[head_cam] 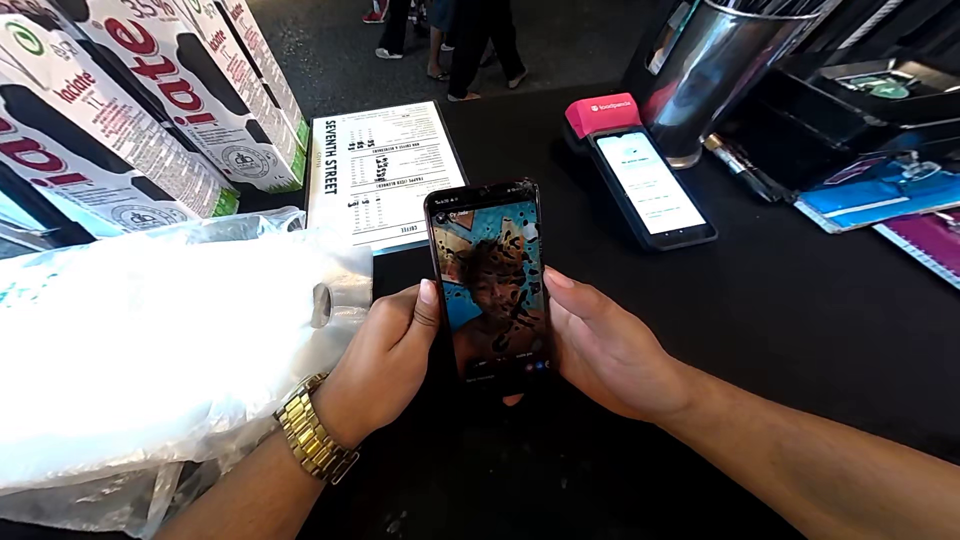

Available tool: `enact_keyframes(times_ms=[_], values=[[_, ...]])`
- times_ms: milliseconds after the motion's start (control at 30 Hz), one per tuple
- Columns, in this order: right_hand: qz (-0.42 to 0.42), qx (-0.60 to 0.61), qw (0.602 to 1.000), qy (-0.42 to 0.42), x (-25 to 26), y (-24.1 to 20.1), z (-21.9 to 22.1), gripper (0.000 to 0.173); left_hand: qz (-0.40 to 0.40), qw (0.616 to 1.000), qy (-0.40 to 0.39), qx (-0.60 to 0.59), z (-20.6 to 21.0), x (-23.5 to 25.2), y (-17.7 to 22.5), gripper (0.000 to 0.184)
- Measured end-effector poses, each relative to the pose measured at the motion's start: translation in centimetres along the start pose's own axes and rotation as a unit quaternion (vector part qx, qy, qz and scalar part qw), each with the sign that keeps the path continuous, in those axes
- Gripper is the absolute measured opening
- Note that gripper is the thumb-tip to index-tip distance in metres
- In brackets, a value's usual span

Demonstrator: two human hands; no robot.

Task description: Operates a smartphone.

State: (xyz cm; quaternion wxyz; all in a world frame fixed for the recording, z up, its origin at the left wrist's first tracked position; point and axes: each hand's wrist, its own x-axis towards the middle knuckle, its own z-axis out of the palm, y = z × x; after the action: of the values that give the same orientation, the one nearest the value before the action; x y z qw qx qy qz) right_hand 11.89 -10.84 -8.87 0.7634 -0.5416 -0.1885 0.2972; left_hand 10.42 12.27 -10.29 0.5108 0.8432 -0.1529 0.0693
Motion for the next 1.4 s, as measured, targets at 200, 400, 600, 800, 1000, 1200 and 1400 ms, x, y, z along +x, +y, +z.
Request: enact_keyframes(times_ms=[200, 400, 600, 800, 1000, 1200, 1400], values=[[0.002, -0.002, 1.0, -0.001, 0.01, -0.03, -0.03, 0.061, -0.009, 1.0, 0.002, 0.001, 0.0, 0.0, 0.08, 0.05], [0.002, -0.002, 1.0, 0.0, 0.01, 0.08, -0.06, 0.06, 0.0, 1.0, -0.002, -0.008, 0.03, 0.03, 0.07, 0.05], [0.002, -0.005, 1.0, -0.001, 0.01, 0.0, -0.05, 0.06, 0.007, 1.0, -0.002, 0.002, -0.04, 0.04, 0.06, 0.05], [0.004, 0.0, 1.0, -0.001, 0.03, 0.0, -0.01, 0.061, 0.008, 1.0, -0.004, -0.002, -0.02, 0.05, -0.07, 0.05], [0.004, 0.006, 1.0, -0.005, 0.02, 0.07, -0.09, 0.06, -0.003, 1.0, -0.003, -0.008, 0.02, 0.01, -0.06, 0.051], [0.001, 0.002, 1.0, -0.009, 0.01, 0.07, -0.07, 0.06, -0.006, 1.0, 0.001, 0.003, 0.0, 0.02, 0.03, 0.05], [0.001, 0.001, 1.0, -0.01, 0.09, 0.05, -0.1, 0.061, -0.005, 1.0, -0.008, -0.019, 0.0, 0.01, -0.04, 0.051]])
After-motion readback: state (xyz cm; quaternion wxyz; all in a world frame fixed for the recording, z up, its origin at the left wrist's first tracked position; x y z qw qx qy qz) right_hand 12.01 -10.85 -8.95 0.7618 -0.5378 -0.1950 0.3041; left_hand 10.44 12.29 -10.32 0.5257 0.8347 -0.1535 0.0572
